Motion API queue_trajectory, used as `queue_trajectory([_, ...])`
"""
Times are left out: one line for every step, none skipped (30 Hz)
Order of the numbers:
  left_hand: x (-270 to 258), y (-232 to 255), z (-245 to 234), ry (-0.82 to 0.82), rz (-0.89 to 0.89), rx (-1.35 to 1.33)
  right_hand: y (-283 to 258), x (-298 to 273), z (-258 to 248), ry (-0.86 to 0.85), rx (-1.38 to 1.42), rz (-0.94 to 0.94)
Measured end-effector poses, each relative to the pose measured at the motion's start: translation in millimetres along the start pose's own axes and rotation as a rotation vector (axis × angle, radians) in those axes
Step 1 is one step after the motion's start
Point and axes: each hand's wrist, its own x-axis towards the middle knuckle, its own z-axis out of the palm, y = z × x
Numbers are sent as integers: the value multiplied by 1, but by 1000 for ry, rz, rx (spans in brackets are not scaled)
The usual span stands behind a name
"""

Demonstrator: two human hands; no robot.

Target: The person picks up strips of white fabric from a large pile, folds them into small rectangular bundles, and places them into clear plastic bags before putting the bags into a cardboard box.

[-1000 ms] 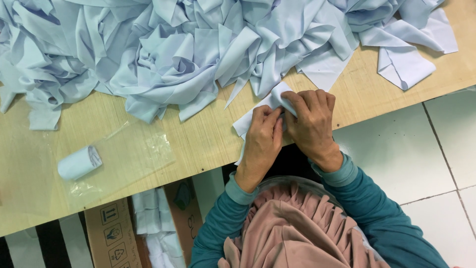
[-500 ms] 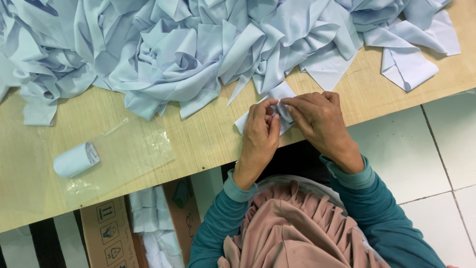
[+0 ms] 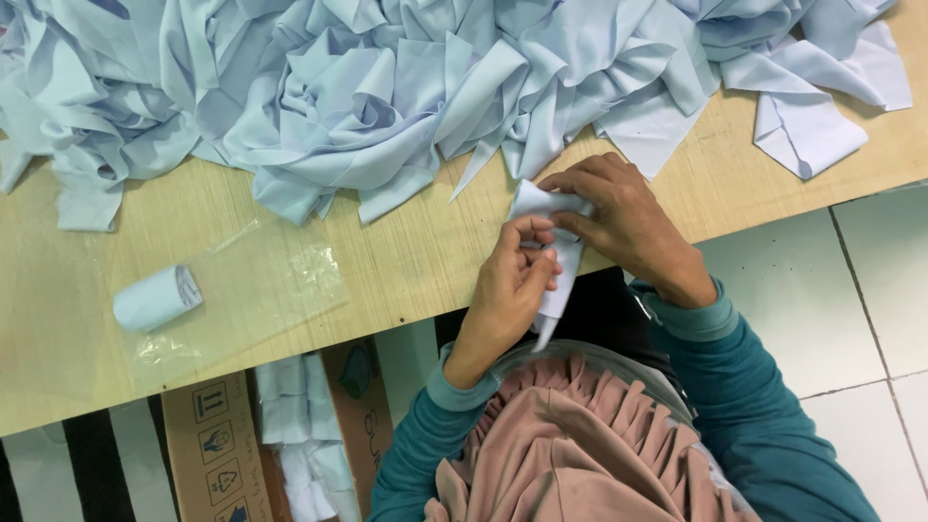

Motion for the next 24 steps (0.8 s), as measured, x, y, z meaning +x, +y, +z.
queue_trajectory([-3,6,-7,4,0,1,-4,5,-4,-2,2,-4])
queue_trajectory([-7,12,-15,32,22,44,-8,10,-9,-39,64,-28])
queue_trajectory([-10,18,-22,59,43,87,-12,15,-13,-77,127,-52])
queue_trajectory([-8,30,-29,61,41,87,-15,20,-16,-79,128,-52])
queue_trajectory([-6,41,-37,115,108,256,-17,25,-19,-139,121,-100])
queue_trajectory([-4,53,-45,168,176,424,-20,30,-23,-199,114,-148])
queue_trajectory([2,54,-50,170,175,424,-21,32,-21,-201,114,-150])
queue_trajectory([8,55,-55,128,207,477,-21,36,-20,-208,85,-189])
queue_trajectory([14,56,-61,86,239,529,-21,40,-19,-215,55,-229])
queue_trajectory([21,47,-65,86,237,530,-23,44,-19,-216,57,-229])
queue_trajectory([27,38,-69,33,198,548,-25,47,-19,-214,22,-238])
queue_trajectory([36,30,-73,-21,166,564,-25,52,-20,-209,-18,-249])
queue_trajectory([40,31,-73,-21,171,565,-24,53,-19,-205,-21,-251])
queue_trajectory([43,33,-73,-24,181,555,-23,52,-19,-182,-61,-263])
queue_trajectory([46,34,-73,-28,191,545,-21,52,-17,-158,-100,-275])
queue_trajectory([44,34,-72,-31,187,543,-16,47,-13,-160,-99,-271])
queue_trajectory([42,34,-72,-12,190,532,-10,42,-9,-71,-147,-301])
queue_trajectory([41,35,-72,12,198,522,-5,40,-6,20,-196,-338])
queue_trajectory([41,32,-72,14,199,522,-4,34,-7,20,-196,-340])
queue_trajectory([39,28,-73,29,199,495,-4,26,-8,68,-156,-332])
queue_trajectory([37,24,-73,43,198,468,-3,18,-8,115,-116,-323])
queue_trajectory([37,24,-72,45,194,468,-2,5,-6,112,-113,-323])
queue_trajectory([37,24,-71,50,195,465,-1,-8,-3,116,-119,-320])
queue_trajectory([37,25,-70,55,196,462,0,-21,0,119,-124,-317])
